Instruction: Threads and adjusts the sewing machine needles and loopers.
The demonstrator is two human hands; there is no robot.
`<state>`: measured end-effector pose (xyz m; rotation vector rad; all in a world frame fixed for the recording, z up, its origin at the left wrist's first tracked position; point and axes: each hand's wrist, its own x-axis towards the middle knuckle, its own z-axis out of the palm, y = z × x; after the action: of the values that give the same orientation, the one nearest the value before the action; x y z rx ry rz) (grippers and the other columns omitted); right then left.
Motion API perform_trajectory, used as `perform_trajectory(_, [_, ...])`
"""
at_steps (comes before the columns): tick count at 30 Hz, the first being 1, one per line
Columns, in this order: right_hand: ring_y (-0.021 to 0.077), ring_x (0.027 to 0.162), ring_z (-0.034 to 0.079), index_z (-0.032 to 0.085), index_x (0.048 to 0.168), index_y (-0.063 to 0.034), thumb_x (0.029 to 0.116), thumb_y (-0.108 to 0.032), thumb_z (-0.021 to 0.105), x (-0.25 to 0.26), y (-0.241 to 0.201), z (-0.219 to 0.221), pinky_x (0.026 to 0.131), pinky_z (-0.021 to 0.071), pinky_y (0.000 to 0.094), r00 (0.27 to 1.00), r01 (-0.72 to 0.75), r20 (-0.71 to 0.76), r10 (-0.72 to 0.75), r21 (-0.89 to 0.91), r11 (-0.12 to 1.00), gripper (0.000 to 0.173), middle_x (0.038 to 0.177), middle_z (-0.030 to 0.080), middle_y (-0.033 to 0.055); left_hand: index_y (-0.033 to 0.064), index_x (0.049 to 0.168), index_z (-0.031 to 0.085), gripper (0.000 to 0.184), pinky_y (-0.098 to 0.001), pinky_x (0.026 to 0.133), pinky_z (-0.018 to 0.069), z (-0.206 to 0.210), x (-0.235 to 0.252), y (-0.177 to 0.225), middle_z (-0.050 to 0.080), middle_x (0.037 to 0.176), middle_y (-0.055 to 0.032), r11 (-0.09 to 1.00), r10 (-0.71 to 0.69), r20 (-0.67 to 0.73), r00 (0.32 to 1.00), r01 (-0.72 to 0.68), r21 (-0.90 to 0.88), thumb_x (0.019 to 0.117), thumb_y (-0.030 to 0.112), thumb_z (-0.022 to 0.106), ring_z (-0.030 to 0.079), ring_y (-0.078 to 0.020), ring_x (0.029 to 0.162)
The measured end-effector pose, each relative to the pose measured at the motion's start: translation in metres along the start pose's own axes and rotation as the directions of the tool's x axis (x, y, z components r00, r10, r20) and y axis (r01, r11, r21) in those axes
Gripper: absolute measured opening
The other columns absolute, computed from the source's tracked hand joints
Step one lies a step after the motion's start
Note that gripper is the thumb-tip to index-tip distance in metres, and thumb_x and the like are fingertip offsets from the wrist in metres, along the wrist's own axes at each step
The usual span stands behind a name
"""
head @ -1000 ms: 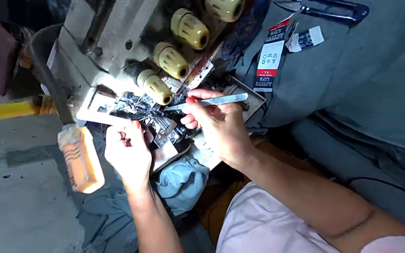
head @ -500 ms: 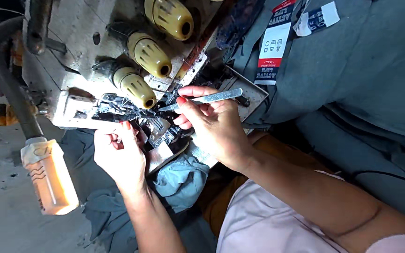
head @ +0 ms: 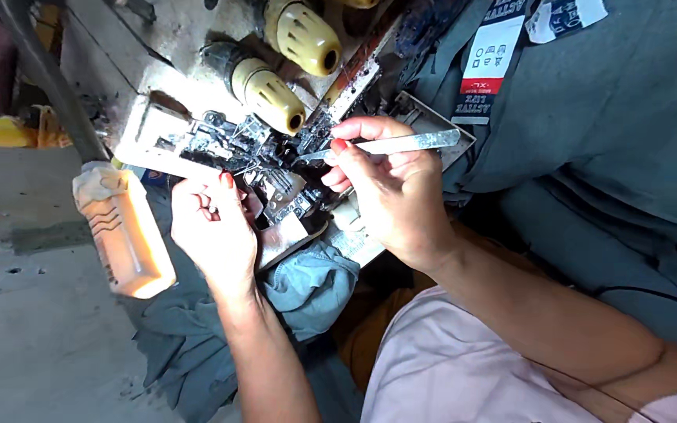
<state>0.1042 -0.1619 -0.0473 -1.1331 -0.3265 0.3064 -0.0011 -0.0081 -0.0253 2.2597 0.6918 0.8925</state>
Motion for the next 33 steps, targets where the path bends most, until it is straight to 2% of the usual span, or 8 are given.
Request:
perform_trajectory(4, [0.0016, 0.070, 0.067, 0.064, 0.111, 0.0064, 0.0999, 0.001, 0.060, 0.000, 0.006, 0.004, 0.065, 0.0597, 0.0173, 0.998, 0.026, -0.055, -0.026, 0.009, 1.000, 0.013, 0.085, 0.068, 0.0024, 0.0099, 0.103, 0.054, 0.004, -0.0125, 0.065, 0.0525, -0.001, 0.000, 0.002, 0.054, 0.081, 0.0129, 0.999, 0.040, 0.029, 0.999, -0.039, -0.018, 0.1046, 0.013, 0.054, 0.058, 0.0069, 0.068])
perform_trajectory(9, [0.0088, 0.070, 0.071, 0.064, 0.109, 0.0021, 0.0997, 0.000, 0.060, 0.007, 0.009, 0.008, 0.066, 0.0628, 0.0243, 0.993, -0.113, -0.004, 0.114, 0.101, 0.988, 0.011, 0.084, 0.071, 0.0030, 0.0035, 0.112, 0.058, 0.012, -0.0124, 0.070, 0.0525, -0.001, -0.004, 0.003, 0.057, 0.089, 0.0087, 0.997, 0.075, 0.021, 0.997, -0.074, -0.028, 0.1048, 0.013, 0.056, 0.059, 0.0067, 0.075])
perform_trajectory(14, [0.0093, 0.073, 0.072, 0.063, 0.111, 0.0009, 0.1006, 0.000, 0.058, 0.004, 0.012, 0.001, 0.068, 0.0638, 0.0258, 0.998, 0.015, 0.054, -0.014, -0.014, 1.000, 0.011, 0.088, 0.072, 0.0013, -0.0054, 0.109, 0.058, 0.015, -0.0147, 0.071, 0.0532, 0.003, 0.000, -0.002, 0.061, 0.087, 0.0036, 0.998, 0.057, -0.075, 0.996, -0.059, -0.026, 0.0978, 0.004, 0.056, 0.060, 0.0049, 0.076])
perform_trajectory(17, [0.0107, 0.072, 0.072, 0.061, 0.110, -0.0020, 0.1013, 0.000, 0.056, 0.003, 0.013, -0.003, 0.068, 0.0639, 0.0273, 0.996, 0.071, 0.050, -0.069, -0.023, 0.997, 0.010, 0.087, 0.071, 0.0001, -0.0070, 0.107, 0.060, 0.014, -0.0142, 0.069, 0.0516, 0.004, 0.002, -0.005, 0.063, 0.086, 0.0010, 0.993, 0.100, -0.091, 0.991, -0.105, -0.058, 0.1013, 0.005, 0.056, 0.060, 0.0041, 0.075])
perform_trajectory(22, [0.0131, 0.068, 0.073, 0.062, 0.105, -0.0058, 0.1030, 0.000, 0.052, 0.006, 0.003, 0.003, 0.066, 0.0640, 0.0285, 0.991, -0.128, -0.033, 0.132, 0.100, 0.987, 0.012, 0.082, 0.073, 0.0022, -0.0095, 0.113, 0.061, 0.019, -0.0150, 0.067, 0.0509, 0.006, 0.003, -0.012, 0.065, 0.087, -0.0006, 0.975, 0.148, -0.135, 0.980, -0.168, -0.145, 0.0994, 0.004, 0.059, 0.059, 0.0032, 0.074])
perform_trajectory(25, [0.0147, 0.068, 0.073, 0.061, 0.106, -0.0051, 0.1054, -0.003, 0.049, 0.009, 0.002, 0.008, 0.066, 0.0639, 0.0284, 0.975, -0.214, -0.042, 0.220, 0.127, 0.969, 0.012, 0.080, 0.073, 0.0043, -0.0054, 0.107, 0.069, 0.019, -0.0143, 0.069, 0.0461, 0.006, 0.003, -0.010, 0.063, 0.085, -0.0021, 0.985, 0.154, -0.112, 0.982, -0.162, -0.063, 0.0927, 0.000, 0.057, 0.055, 0.0007, 0.076])
perform_trajectory(28, [0.0140, 0.067, 0.073, 0.062, 0.106, -0.0065, 0.1062, -0.005, 0.049, 0.010, -0.001, 0.010, 0.065, 0.0638, 0.0277, 0.963, -0.251, -0.067, 0.260, 0.121, 0.960, 0.013, 0.078, 0.072, 0.0027, 0.0058, 0.093, 0.078, 0.025, -0.0225, 0.081, 0.0450, 0.005, 0.001, -0.009, 0.064, 0.096, -0.0082, 0.985, 0.172, -0.044, 0.984, -0.171, 0.019, 0.0888, -0.001, 0.054, 0.057, -0.0114, 0.095])
perform_trajectory(33, [0.0119, 0.066, 0.072, 0.063, 0.101, -0.0081, 0.1048, -0.002, 0.048, 0.009, 0.000, 0.008, 0.062, 0.0628, 0.0258, 0.975, -0.206, -0.067, 0.214, 0.110, 0.972, 0.017, 0.078, 0.073, 0.0015, 0.0134, 0.105, 0.080, 0.023, -0.0303, 0.085, 0.0449, 0.006, 0.001, -0.004, 0.064, 0.103, -0.0091, 0.972, 0.155, 0.059, 0.986, -0.163, 0.172, 0.0903, 0.016, 0.064, 0.059, -0.0166, 0.096])
